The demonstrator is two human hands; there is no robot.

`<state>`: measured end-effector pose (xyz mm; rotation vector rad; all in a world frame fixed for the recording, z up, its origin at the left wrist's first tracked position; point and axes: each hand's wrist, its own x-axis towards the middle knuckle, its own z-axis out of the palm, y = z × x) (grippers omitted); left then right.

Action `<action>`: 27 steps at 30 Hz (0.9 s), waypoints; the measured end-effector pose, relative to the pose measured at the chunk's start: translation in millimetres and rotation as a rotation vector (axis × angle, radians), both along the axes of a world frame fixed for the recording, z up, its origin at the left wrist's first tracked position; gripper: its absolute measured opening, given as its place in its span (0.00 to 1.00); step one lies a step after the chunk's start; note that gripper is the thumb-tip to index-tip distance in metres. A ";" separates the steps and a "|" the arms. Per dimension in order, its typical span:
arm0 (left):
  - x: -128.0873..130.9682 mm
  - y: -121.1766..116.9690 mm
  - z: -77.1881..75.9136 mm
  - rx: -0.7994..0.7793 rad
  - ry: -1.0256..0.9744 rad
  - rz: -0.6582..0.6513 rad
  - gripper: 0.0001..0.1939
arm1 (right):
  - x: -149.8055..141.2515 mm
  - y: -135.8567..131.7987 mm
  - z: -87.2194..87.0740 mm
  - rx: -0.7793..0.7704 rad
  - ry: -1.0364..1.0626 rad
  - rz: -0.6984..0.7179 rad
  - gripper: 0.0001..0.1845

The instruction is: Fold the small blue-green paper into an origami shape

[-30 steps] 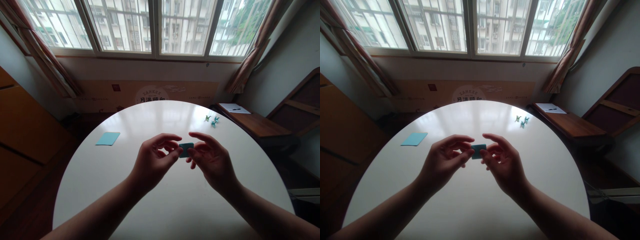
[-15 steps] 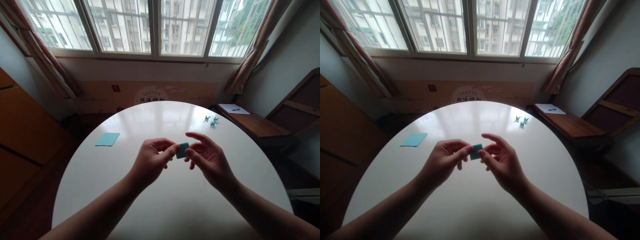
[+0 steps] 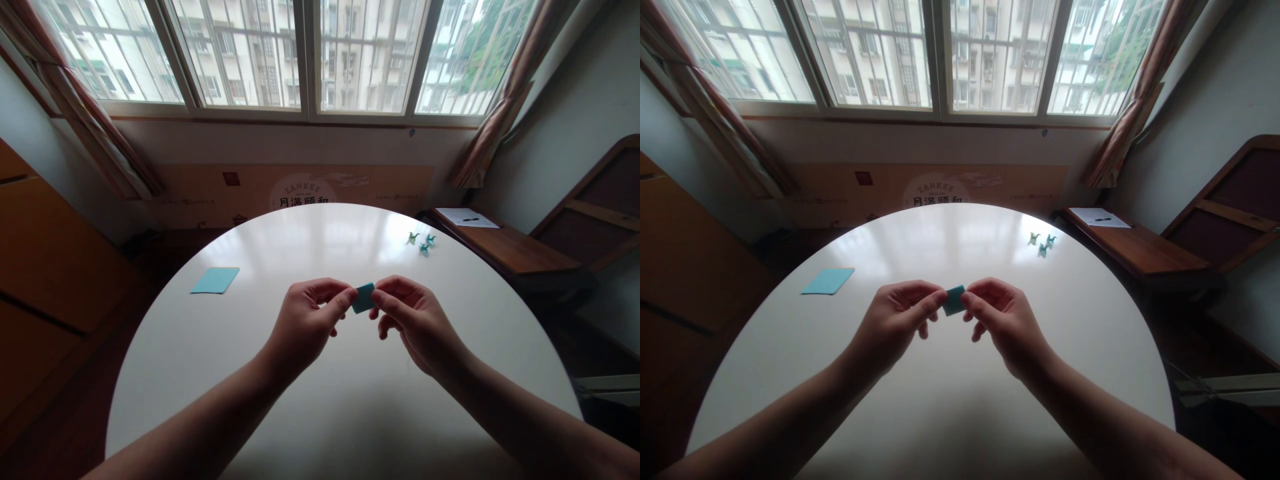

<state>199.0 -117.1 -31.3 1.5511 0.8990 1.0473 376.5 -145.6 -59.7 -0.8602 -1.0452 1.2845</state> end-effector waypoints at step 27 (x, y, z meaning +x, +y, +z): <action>9.7 1.0 -8.7 -0.122 -0.135 0.136 0.14 | -5.6 6.7 -3.0 -0.066 -0.088 0.007 0.20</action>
